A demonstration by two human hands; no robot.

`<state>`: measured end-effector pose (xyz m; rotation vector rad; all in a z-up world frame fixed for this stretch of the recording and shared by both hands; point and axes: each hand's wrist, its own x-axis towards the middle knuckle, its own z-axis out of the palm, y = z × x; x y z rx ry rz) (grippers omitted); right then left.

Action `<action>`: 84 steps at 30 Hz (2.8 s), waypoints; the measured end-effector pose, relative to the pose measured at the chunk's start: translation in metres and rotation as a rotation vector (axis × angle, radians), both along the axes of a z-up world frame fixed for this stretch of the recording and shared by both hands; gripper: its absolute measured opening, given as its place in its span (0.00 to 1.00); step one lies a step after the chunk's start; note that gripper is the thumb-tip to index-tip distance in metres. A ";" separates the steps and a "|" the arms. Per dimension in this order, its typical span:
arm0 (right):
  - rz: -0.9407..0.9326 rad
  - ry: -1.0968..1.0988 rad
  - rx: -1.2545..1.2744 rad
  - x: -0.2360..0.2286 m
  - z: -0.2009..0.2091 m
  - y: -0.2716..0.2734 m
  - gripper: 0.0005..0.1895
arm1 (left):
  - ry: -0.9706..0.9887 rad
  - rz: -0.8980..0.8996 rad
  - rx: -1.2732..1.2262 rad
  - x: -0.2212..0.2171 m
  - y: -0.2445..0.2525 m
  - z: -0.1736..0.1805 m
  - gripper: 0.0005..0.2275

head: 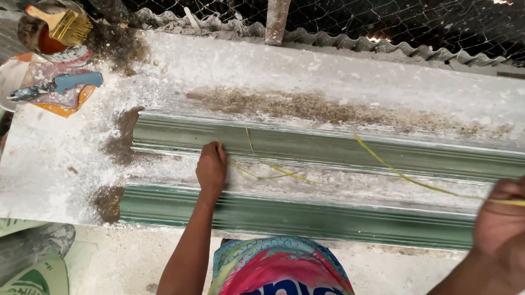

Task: Tying a knot in a thin yellow plastic strip while standing at a workbench.

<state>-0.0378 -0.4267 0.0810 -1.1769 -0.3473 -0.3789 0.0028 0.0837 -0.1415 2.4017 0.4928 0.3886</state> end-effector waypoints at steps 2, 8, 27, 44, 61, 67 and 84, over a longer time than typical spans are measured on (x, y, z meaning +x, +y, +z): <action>0.073 0.003 0.047 0.009 0.004 0.030 0.12 | 0.001 -0.011 0.031 0.001 0.003 0.000 0.09; 0.242 0.238 0.282 0.028 -0.018 0.149 0.07 | -0.110 -0.015 0.090 0.008 -0.021 0.038 0.19; 0.446 0.978 0.491 0.061 -0.100 0.203 0.04 | -0.462 -0.673 -1.021 -0.067 -0.131 0.133 0.16; 0.366 0.797 -0.069 0.026 -0.066 0.240 0.16 | 0.045 -0.405 -1.284 -0.046 -0.132 0.165 0.15; 0.283 0.790 -0.061 0.025 -0.069 0.250 0.18 | 0.017 -0.378 -0.812 -0.045 -0.140 0.187 0.11; 0.219 0.447 -0.600 0.030 -0.064 0.227 0.17 | -0.315 -0.534 -0.169 -0.034 -0.112 0.189 0.15; 0.503 0.701 -0.268 0.035 -0.051 0.145 0.21 | -0.507 -0.729 0.027 -0.028 -0.100 0.180 0.04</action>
